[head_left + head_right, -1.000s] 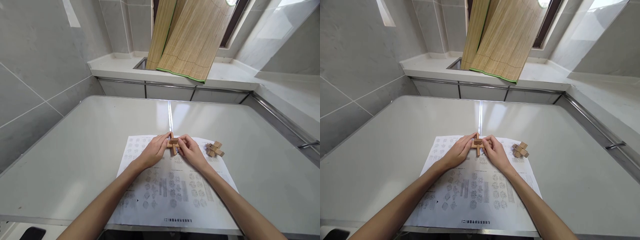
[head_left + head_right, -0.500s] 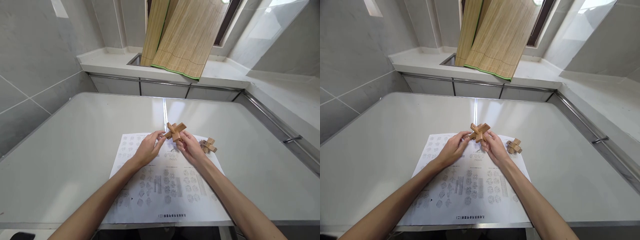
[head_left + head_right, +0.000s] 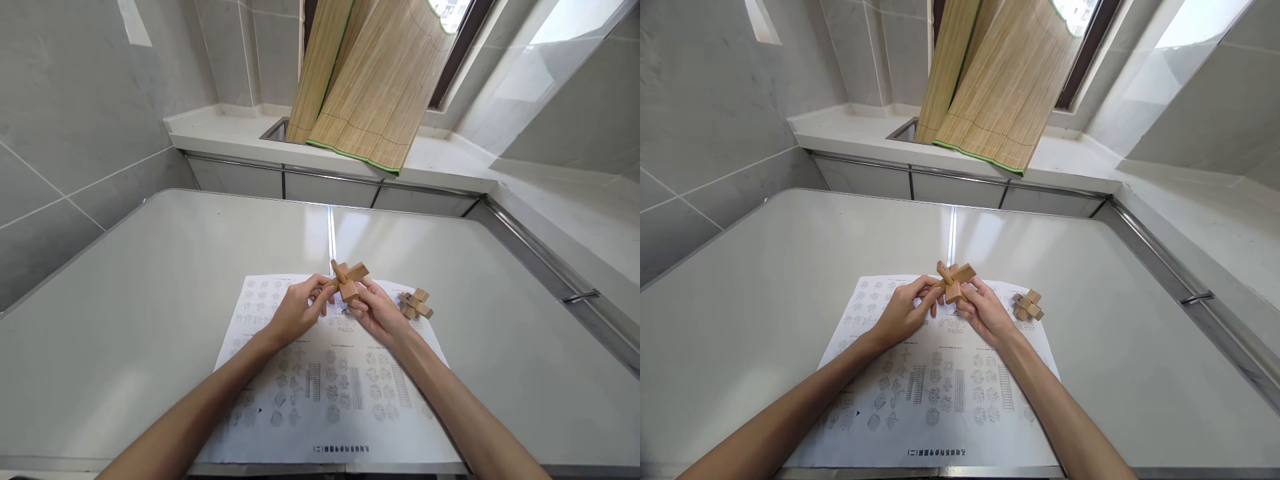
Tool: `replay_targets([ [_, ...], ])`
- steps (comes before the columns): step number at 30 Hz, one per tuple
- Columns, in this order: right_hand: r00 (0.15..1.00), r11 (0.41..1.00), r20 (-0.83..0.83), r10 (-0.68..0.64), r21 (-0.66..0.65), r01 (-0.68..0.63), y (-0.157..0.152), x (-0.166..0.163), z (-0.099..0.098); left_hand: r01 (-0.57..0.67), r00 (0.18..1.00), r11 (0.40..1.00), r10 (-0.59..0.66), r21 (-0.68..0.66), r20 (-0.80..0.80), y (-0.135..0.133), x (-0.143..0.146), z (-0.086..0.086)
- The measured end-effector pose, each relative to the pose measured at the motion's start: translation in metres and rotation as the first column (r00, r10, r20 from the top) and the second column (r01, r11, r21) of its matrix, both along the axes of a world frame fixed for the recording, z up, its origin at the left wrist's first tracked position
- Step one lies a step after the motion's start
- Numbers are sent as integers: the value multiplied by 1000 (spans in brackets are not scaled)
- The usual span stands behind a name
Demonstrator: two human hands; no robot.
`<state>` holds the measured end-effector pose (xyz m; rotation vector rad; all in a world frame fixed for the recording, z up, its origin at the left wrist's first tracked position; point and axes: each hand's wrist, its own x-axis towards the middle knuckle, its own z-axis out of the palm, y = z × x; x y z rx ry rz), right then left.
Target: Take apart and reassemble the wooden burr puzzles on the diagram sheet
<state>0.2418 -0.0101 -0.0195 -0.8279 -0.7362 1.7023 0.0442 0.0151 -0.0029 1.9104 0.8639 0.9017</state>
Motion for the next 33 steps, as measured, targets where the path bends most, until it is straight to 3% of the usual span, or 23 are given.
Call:
replay_targets([
  [5, 1000, 1000, 17, 11, 17, -11, -1, -1, 4, -9, 1000, 999, 10, 52, -18, 2, -2, 2],
  [14, 991, 999, -130, -27, 23, 30, -1, -1, 1, -29, 1000, 994, 30, 106, -7, -1, 0, 6],
  [22, 988, 1000, -151, -5, 21, 8, -4, -3, 0, -86, 996, 966, 80, 245, 35, -4, 1, 3],
  [29, 995, 999, 97, 6, 41, -10, -3, -5, 5, -141, 990, 937, 138, 319, 34, -5, 0, -4],
  [33, 883, 973, 422, -207, 182, 141, -7, -2, 3, -187, 978, 903, 207, 387, -12, -1, -1, -13],
])
